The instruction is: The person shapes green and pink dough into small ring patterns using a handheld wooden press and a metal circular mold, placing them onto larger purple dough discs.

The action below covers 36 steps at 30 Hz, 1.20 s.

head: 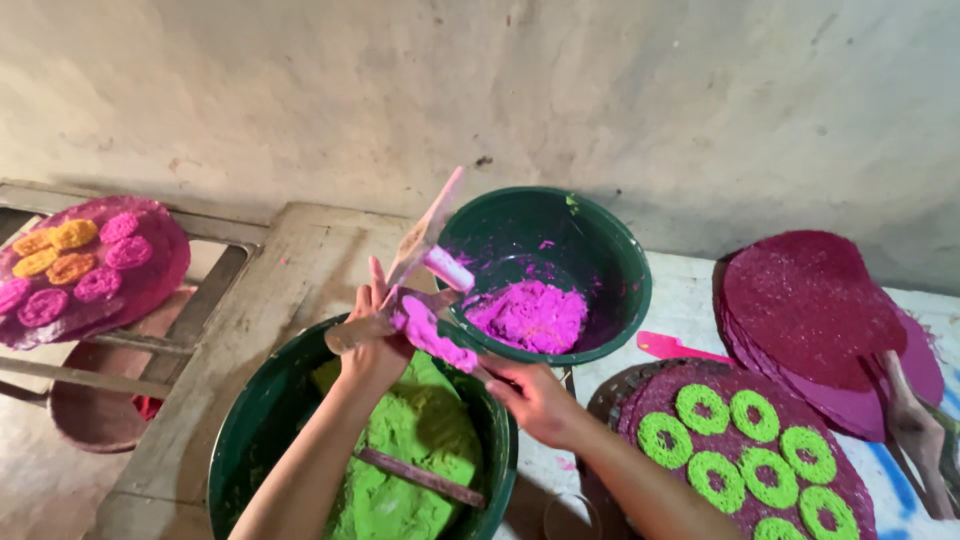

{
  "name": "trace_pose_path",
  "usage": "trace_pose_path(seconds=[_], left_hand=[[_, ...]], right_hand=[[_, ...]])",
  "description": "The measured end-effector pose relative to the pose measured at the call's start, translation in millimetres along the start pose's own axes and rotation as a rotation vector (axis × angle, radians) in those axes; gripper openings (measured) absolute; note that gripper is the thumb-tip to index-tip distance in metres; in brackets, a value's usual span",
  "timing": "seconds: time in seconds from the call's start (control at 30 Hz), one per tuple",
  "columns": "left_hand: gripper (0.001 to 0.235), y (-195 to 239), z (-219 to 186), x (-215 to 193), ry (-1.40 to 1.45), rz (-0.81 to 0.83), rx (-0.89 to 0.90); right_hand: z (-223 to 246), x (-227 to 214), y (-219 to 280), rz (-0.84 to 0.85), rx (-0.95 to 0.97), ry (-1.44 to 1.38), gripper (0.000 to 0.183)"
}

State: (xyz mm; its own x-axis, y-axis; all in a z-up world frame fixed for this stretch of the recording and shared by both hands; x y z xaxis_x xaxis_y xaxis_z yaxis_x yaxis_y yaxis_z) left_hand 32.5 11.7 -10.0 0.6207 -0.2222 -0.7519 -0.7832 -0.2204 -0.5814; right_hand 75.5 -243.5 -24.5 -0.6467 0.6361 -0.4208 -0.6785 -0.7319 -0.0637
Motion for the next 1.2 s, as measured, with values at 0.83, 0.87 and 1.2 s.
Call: trace_pose_path(seconds=[0.83, 0.87, 1.2], left_hand=[[0.052, 100, -149, -28, 1.917, 0.928, -0.535], [0.05, 98, -159, -39, 1.731, 0.861, -0.44], [0.036, 93, -249, -100, 0.737, 0.981, 0.009]], right_hand=[[90, -60, 61, 0.103, -0.576, -1.338, 0.075], [98, -76, 79, 0.016, -0.555, -1.262, 0.076], [107, -120, 222, -0.217, -1.024, 0.339, 0.028]])
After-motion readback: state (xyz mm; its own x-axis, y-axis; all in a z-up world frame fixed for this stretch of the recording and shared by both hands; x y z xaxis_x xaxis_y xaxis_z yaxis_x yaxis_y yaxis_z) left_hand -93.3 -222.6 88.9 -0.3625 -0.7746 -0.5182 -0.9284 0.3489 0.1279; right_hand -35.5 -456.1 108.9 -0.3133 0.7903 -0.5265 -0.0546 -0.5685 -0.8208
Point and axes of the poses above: each hand's wrist, its own y-axis away from the middle knuckle, its own x-axis out of the palm, z = x × y, the point moved 1 cm from there along -y, towards the middle knuckle
